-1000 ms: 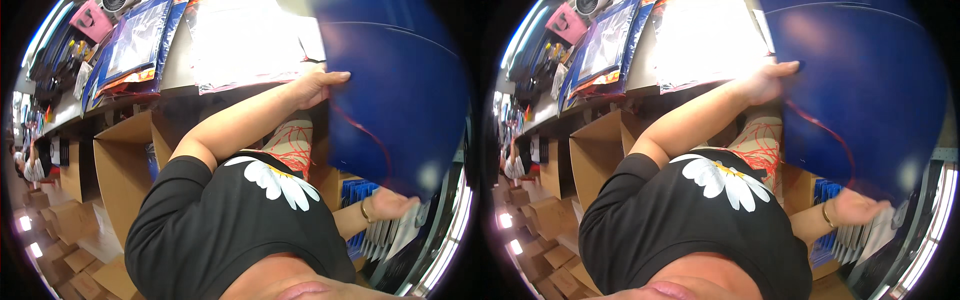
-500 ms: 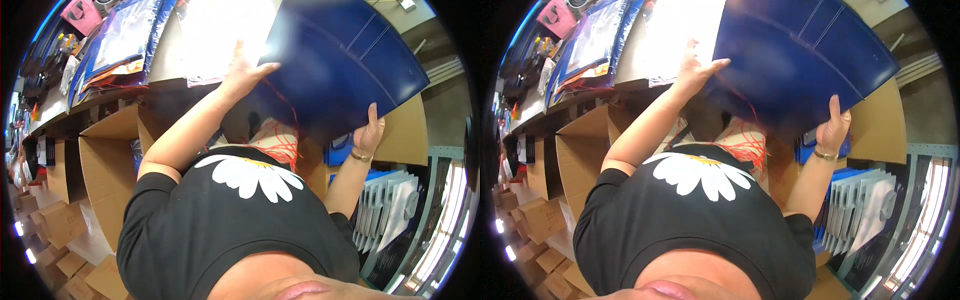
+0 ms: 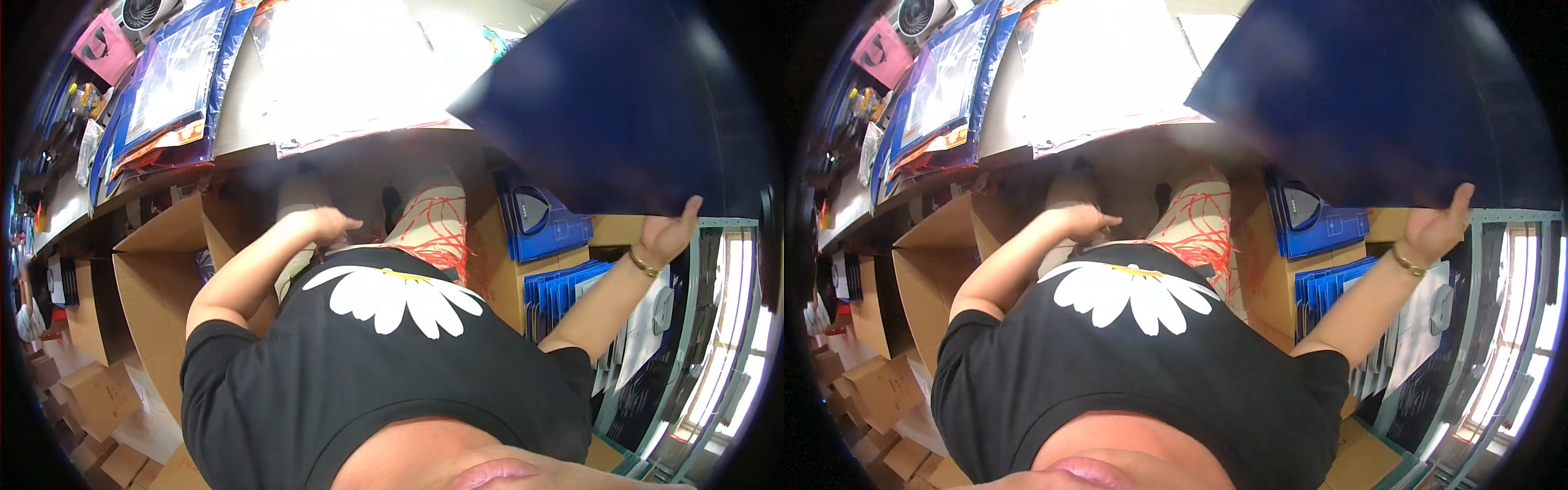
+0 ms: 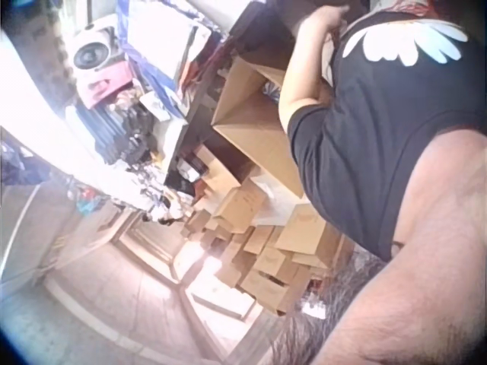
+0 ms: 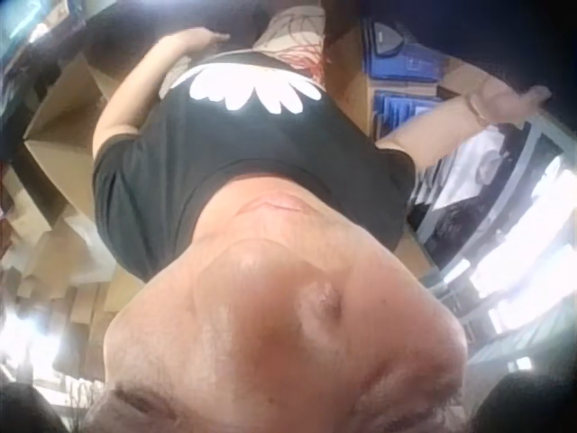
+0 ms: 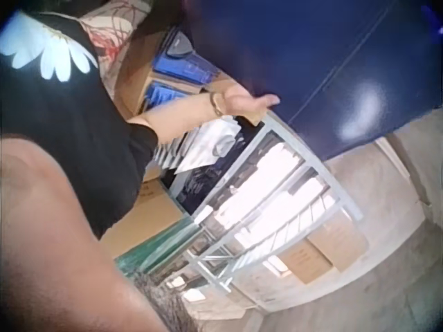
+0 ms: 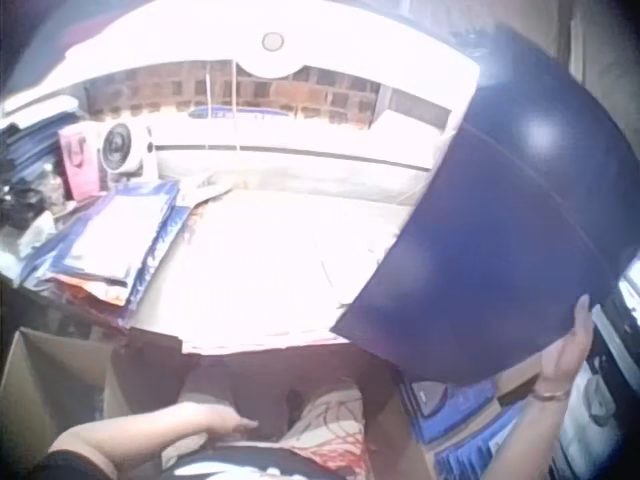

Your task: The person repeatedly picks up blue rectangular boards and inserts them into clear plastic sleeves. They handle the items one at a time, smoothing the plastic and stacking the packaged units on the table. The process involves repetitive pick-and-place motions without visible tool use.

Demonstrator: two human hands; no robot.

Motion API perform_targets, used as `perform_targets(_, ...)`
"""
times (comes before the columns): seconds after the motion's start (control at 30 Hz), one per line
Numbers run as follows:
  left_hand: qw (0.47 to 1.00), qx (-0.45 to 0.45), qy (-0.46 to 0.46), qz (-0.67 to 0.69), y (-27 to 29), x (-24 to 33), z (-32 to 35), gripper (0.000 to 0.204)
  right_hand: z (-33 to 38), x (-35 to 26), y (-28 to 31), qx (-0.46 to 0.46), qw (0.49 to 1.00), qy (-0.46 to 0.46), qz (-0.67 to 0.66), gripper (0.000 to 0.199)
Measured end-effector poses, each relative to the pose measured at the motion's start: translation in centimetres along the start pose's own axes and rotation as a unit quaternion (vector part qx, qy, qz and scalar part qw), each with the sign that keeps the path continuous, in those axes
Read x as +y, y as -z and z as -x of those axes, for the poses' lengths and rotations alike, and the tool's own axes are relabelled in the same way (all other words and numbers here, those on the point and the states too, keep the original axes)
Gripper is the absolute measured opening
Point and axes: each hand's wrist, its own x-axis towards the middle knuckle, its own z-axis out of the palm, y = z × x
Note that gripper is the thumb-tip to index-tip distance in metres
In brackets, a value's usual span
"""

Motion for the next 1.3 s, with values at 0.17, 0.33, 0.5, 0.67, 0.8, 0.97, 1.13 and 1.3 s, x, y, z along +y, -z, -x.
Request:
perform_targets(0.17,0.885,0.426,0.073,0.172,12.0,3.2,5.7,0.039,-4.7,1.1,7.2,-0.037,0.983,-0.144,-0.106,0.037)
perform_targets(0.33,0.791,0.569,0.147,-0.170,14.3,-0.4,2.1,0.034,-9.7,10.1,2.3,-0.504,0.696,-0.432,-0.274,0.034)
perform_targets(0.5,0.814,0.575,0.081,-0.004,14.0,-3.7,0.0,0.028,-0.9,18.1,-5.2,-0.201,0.876,-0.435,-0.064,0.032)
perform_targets(0.67,0.832,0.501,0.163,0.172,17.0,-3.4,2.0,0.022,5.0,20.2,-13.0,-0.391,0.766,-0.510,-0.008,0.036)
perform_targets(0.8,0.676,0.543,0.035,0.497,18.7,-5.9,1.6,0.021,7.2,21.5,-16.7,-0.480,0.726,-0.474,0.137,0.040)
perform_targets(0.97,0.809,0.519,0.020,0.275,15.9,-5.4,3.1,0.035,3.9,22.1,-16.0,-0.452,0.720,-0.512,0.120,0.038)
perform_targets(1.13,0.769,0.625,-0.095,0.097,12.1,-8.4,4.1,0.045,0.8,22.3,-15.9,-0.392,0.757,-0.479,0.208,0.022)
perform_targets(1.3,0.726,0.687,0.014,-0.014,10.3,-5.9,5.6,0.025,0.4,24.0,-15.1,-0.356,0.761,-0.496,0.220,0.019)
